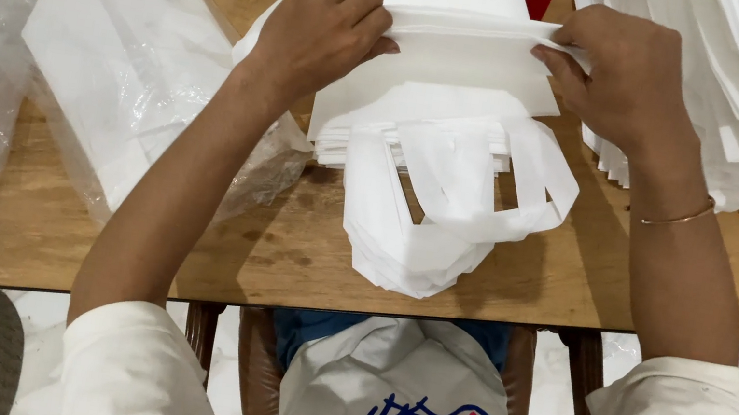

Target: Folding stacks of white fabric bags and inserting them into clear plastic sleeves for packaging.

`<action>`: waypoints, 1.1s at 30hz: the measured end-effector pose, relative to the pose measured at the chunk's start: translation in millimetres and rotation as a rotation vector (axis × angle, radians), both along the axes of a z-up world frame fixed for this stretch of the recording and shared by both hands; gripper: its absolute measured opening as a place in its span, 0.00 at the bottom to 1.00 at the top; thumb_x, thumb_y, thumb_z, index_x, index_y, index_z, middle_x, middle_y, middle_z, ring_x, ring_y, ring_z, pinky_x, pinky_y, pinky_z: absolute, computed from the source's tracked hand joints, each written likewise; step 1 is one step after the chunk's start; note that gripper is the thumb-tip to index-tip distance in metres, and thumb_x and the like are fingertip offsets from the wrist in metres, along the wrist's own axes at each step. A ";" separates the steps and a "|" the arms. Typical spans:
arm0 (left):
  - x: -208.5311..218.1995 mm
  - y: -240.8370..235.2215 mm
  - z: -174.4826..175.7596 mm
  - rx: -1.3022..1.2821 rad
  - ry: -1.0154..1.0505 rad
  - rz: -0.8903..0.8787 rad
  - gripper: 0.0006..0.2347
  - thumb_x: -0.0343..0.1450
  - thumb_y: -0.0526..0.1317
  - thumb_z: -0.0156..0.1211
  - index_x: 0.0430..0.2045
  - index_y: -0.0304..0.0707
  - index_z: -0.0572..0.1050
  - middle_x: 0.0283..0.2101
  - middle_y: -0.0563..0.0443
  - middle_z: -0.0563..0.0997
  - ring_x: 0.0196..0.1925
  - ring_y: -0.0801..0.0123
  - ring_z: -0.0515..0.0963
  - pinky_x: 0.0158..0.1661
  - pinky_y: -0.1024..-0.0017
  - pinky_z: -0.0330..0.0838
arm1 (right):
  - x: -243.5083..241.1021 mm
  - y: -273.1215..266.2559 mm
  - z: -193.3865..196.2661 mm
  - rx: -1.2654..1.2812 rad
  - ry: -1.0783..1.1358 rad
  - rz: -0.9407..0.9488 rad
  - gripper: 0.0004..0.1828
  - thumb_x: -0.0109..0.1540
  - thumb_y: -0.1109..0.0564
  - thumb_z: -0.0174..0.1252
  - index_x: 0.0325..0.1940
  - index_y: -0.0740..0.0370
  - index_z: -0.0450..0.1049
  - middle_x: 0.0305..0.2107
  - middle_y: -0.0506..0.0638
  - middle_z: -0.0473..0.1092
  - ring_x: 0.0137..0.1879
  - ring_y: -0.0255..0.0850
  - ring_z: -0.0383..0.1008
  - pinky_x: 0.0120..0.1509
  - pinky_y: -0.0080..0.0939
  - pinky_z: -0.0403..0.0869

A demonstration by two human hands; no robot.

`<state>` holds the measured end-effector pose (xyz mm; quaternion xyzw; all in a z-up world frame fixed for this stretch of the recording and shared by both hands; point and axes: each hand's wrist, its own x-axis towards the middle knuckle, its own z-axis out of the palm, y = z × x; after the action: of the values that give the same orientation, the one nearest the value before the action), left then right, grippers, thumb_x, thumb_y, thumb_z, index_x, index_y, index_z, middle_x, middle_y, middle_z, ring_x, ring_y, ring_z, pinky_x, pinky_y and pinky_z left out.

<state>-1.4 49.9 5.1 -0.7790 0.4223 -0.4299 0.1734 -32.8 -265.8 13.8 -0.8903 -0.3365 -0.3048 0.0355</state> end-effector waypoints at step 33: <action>-43.5 61.9 49.5 -0.051 -0.303 0.029 0.20 0.76 0.55 0.27 0.16 0.49 0.57 0.19 0.62 0.59 0.21 0.78 0.56 0.26 0.83 0.51 | -29.6 66.3 67.4 -0.407 0.284 -0.114 0.11 0.64 0.46 0.42 0.46 0.51 0.64 0.26 0.50 0.69 0.31 0.50 0.71 0.22 0.45 0.63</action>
<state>-44.9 111.8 54.6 -0.7154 0.3688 -0.5505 0.2216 -62.4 -199.6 81.2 -0.9305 -0.3317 -0.1044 -0.1147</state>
